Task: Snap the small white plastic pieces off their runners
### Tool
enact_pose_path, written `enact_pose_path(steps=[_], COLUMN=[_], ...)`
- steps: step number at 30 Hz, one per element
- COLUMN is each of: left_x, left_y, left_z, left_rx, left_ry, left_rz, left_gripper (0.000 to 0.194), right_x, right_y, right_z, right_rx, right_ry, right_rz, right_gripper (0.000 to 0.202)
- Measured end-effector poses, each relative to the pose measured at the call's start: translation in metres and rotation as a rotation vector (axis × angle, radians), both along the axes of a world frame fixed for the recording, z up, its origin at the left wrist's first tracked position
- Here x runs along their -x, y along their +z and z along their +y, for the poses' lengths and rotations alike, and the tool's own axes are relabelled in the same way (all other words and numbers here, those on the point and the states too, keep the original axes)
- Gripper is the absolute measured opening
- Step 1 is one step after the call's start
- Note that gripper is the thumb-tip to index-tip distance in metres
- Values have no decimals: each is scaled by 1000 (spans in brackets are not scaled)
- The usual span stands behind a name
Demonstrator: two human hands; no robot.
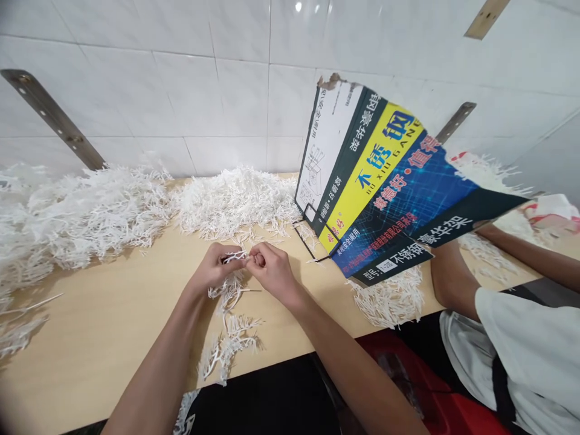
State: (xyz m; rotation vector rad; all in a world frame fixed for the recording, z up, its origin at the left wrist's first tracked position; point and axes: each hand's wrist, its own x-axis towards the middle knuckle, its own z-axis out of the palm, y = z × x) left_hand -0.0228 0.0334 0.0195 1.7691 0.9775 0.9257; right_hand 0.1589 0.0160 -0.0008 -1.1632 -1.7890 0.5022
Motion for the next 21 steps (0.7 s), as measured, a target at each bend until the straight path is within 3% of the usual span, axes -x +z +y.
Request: enact_pose_path(steps=[3,6,10,13,16,18,21], left_x=[9,19,19,14,13,14,13], left_y=[0,-2,-6,-11,-14,-15,-16], left_z=[-9,-16,-5,5,8,8,8], left_rx=[100,172,171,149,72,-1,-32], left_ry=[-26,91,280,317,355,393,418], left_rz=[-134,-254,-199,-68,45,115,189], left_gripper=[47,43,32,36,40,37,23], right_x=[-13,-33,-40,-38,-50,-67,-102], right_y=[-2,-4,5,23,31,22,-11], right_z=[13,29,21,-22,-85,-128,-181], right_rx=[5,39,97,133,226,268,399], right_ry=[-81,-234,-150,-5,137,105,-40], right_rz=[37,106,176,191,129,-29,-179], right_gripper=[3,5,8,16,33,33,32])
